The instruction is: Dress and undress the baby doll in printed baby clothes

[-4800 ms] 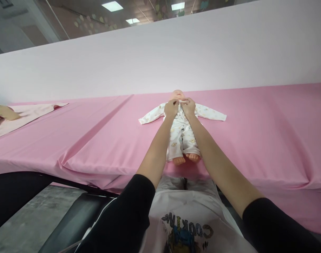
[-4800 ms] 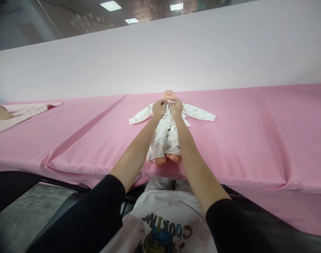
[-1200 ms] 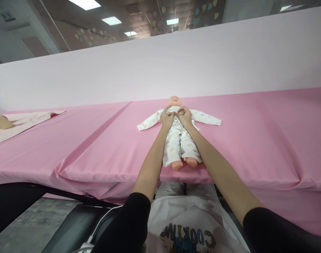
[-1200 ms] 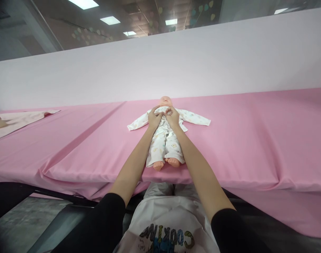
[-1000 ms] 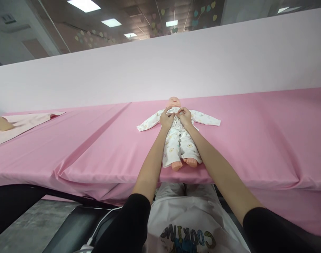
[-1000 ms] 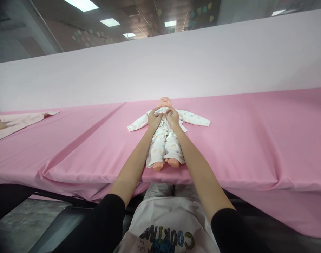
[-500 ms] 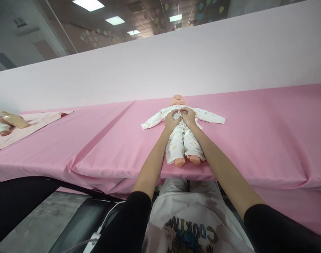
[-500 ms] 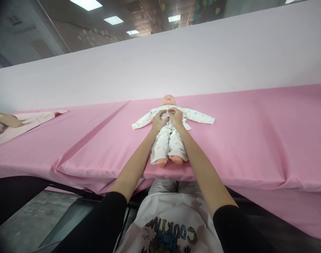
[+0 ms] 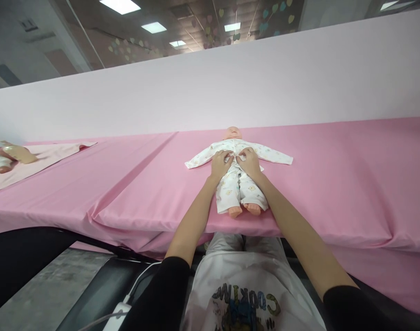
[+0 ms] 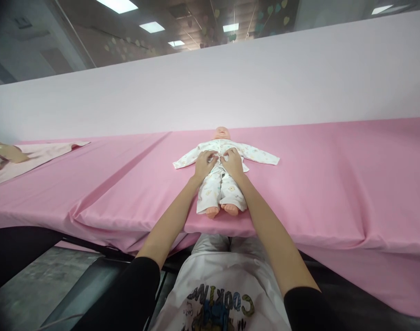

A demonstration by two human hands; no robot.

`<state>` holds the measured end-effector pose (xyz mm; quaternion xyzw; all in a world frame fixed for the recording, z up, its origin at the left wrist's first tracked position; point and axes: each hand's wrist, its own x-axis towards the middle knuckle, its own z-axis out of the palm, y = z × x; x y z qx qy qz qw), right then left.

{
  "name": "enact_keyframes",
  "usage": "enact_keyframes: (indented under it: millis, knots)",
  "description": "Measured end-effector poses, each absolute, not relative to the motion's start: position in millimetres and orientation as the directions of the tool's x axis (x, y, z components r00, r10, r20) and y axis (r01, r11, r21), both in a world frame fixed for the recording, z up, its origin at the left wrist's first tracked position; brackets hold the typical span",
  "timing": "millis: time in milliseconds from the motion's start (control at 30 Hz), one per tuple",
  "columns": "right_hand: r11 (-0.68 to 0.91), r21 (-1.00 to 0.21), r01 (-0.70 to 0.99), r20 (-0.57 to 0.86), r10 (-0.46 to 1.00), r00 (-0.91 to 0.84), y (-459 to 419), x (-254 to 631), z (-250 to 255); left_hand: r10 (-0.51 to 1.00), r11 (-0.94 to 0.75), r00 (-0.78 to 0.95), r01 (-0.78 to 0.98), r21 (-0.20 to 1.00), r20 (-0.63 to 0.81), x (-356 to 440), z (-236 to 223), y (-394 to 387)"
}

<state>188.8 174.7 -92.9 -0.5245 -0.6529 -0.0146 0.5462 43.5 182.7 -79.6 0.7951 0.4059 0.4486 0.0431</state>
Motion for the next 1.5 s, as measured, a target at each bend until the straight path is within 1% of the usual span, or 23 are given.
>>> enact_keyframes:
  millis: [200,367,533,600,767,867,967,1100,1233,1400,1500]
  knots:
    - [0.389,-0.454,0.801,0.722,0.688,0.075,175.1,186.9,-90.5,0.702,-0.652,0.317,0.647,0.396,0.638,44.3,-72.1,184.7]
    - [0.357,-0.435,0.827,0.706,0.705,0.067,173.9,184.6,-88.8,0.792,-0.555,0.259,0.684,0.473,0.554,50.3,-64.7,179.2]
    - [0.312,-0.404,0.86,0.702,0.709,0.073,172.7,182.6,-87.8,0.825,-0.496,0.204,0.708,0.502,0.527,54.6,-63.1,177.6]
    - [0.317,-0.433,0.844,0.705,0.703,0.098,173.1,183.2,-88.0,0.84,-0.473,0.184,0.71,0.522,0.51,55.1,-63.3,178.2]
    - [0.372,-0.559,0.741,0.704,0.685,0.187,179.8,187.8,-89.0,0.861,-0.439,0.139,0.691,0.575,0.49,55.3,-63.3,178.0]
    - [0.368,-0.643,0.672,0.672,0.692,0.264,185.6,190.7,-88.5,0.866,-0.429,0.115,0.671,0.604,0.487,55.4,-63.5,178.4]
    - [0.368,-0.705,0.606,0.633,0.711,0.305,187.8,192.6,-87.2,0.863,-0.435,0.119,0.671,0.601,0.491,56.0,-63.9,180.5]
    - [0.403,-0.759,0.512,0.599,0.74,0.306,185.7,193.3,-85.7,0.861,-0.436,0.137,0.693,0.574,0.49,57.5,-64.0,182.5]
    - [0.395,-0.81,0.433,0.546,0.777,0.314,185.5,192.8,-85.5,0.866,-0.428,0.137,0.701,0.57,0.481,58.1,-62.7,181.9]
    - [0.39,-0.831,0.396,0.526,0.783,0.332,188.6,191.6,-86.1,0.848,-0.451,0.161,0.719,0.529,0.505,60.8,-60.1,183.8]
    - [0.394,-0.832,0.39,0.526,0.784,0.33,188.9,191.1,-85.7,0.848,-0.43,0.13,0.735,0.524,0.513,64.4,-59.0,186.7]
